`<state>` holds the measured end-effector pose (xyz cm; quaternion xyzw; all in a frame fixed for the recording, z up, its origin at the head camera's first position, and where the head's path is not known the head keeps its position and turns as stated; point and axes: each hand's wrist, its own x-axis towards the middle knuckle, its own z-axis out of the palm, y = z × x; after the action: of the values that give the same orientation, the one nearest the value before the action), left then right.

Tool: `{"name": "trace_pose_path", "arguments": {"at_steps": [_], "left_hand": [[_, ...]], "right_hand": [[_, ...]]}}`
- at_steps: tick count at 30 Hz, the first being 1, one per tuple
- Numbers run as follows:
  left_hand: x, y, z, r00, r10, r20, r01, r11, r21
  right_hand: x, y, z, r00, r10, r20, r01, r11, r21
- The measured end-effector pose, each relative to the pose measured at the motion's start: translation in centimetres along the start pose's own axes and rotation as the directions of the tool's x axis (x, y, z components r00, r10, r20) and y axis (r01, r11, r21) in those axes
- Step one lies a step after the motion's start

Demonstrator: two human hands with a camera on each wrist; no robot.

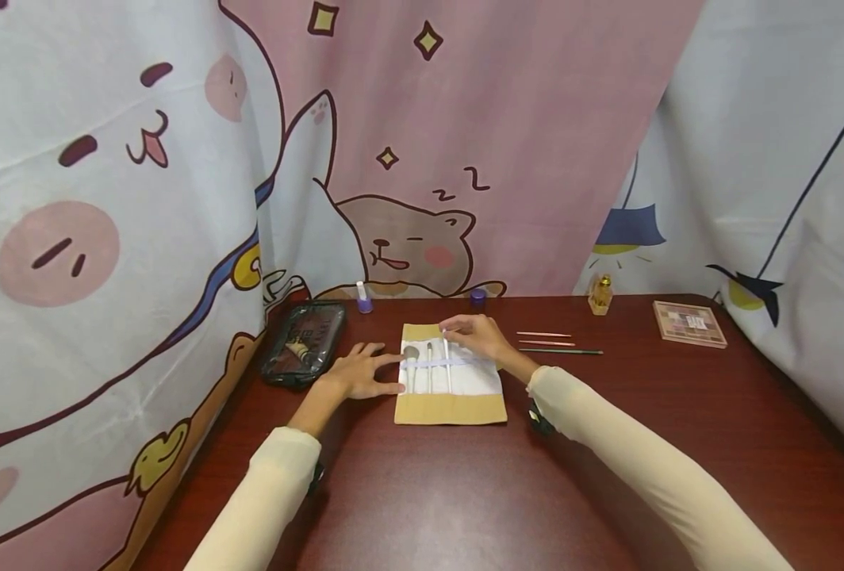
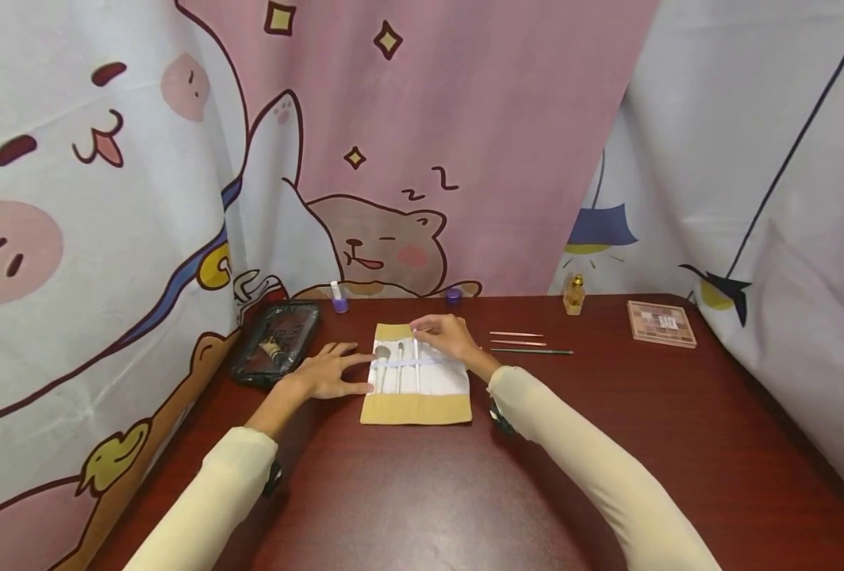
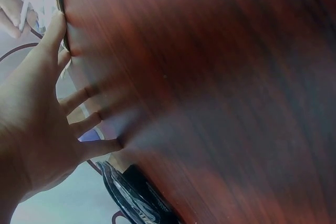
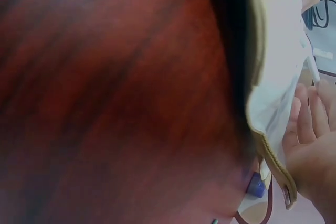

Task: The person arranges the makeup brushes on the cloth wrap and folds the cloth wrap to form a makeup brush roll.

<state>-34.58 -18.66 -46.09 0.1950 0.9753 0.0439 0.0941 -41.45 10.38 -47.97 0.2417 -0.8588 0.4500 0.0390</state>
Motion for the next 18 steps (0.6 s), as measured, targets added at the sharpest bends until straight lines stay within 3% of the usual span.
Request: {"name": "trace_pose_path", "arguments": {"at_steps": [12, 18], "left_hand": [[0.1, 0.0, 0.1, 1.000, -0.003, 0.013, 0.003, 1.000, 0.006], [-0.1, 0.1, 0.0, 1.000, 0.002, 0.001, -0.002, 1.000, 0.001]], "right_hand": [[-1.7, 0.1, 0.5, 0.999, -0.037, -0.026, 0.038, 0.999, 0.014], [-2.7, 0.2, 0.8, 0.998, -0.053, -0.024, 0.052, 0.997, -0.049]]}}
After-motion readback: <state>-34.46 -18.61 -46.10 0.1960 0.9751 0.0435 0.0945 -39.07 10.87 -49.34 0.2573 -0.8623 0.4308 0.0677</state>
